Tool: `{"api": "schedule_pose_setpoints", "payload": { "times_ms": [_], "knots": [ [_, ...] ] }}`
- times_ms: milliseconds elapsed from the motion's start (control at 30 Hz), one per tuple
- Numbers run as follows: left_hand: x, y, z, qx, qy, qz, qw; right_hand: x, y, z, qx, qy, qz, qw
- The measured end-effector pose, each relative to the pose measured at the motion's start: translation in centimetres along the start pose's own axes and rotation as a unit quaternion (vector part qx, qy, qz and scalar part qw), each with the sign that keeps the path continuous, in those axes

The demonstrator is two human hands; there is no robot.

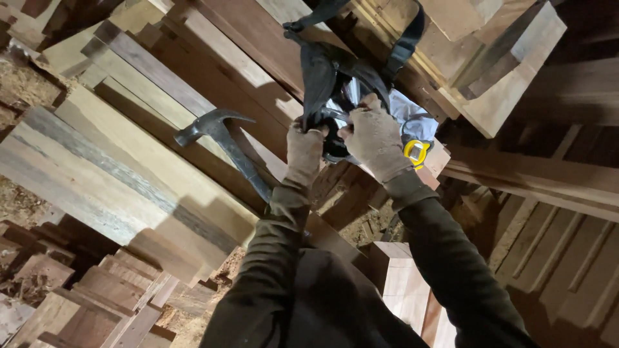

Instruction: Marking measurement lines on wooden boards using a speed square and pencil while using a bar clamp to hold pieces together.

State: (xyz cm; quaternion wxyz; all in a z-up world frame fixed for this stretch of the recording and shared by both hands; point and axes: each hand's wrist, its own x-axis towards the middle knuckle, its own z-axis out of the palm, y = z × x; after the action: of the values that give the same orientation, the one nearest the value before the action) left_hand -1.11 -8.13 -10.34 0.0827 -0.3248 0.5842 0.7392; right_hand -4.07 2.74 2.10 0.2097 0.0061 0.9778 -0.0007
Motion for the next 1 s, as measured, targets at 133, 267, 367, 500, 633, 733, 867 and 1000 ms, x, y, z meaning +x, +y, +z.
{"api": "schedule_pose_setpoints", "payload": {
  "times_ms": [133, 267, 367, 500, 633, 733, 867, 1000],
  "knots": [
    [1.3, -2.2, 0.6, -0.022, -0.001, -0.029, 0.999, 1.1, 0.9, 0.5, -0.007, 0.011, 0.008, 1.000],
    [0.3, -0.5, 1.8, -0.017, 0.001, -0.078, 0.997, 0.1, 0.4, -1.3, 0.009, 0.045, 0.006, 0.999],
    [2.6, -3.2, 2.2, -0.025, -0.021, -0.125, 0.992, 0.5, 1.2, 0.0, 0.012, 0.060, 0.006, 0.998],
    [-0.4, 1.8, 1.1, -0.186, -0.105, -0.193, 0.958, -1.1, -0.5, -1.1, -0.033, 0.071, -0.009, 0.997],
    [0.3, 0.5, 1.7, -0.180, -0.032, -0.167, 0.969, -2.0, -0.7, 0.0, -0.056, 0.104, -0.006, 0.993],
    [1.1, -0.2, 2.3, -0.239, -0.029, -0.157, 0.958, -2.2, -1.5, 0.0, -0.094, 0.116, 0.006, 0.989],
    [2.6, -3.6, 1.5, -0.198, -0.023, -0.100, 0.975, -2.4, -2.6, 0.0, -0.111, 0.081, 0.027, 0.990],
    [2.9, -3.2, 0.6, -0.099, -0.040, -0.044, 0.993, -2.2, -2.2, 0.4, -0.144, 0.054, 0.026, 0.988]
  ]
}}
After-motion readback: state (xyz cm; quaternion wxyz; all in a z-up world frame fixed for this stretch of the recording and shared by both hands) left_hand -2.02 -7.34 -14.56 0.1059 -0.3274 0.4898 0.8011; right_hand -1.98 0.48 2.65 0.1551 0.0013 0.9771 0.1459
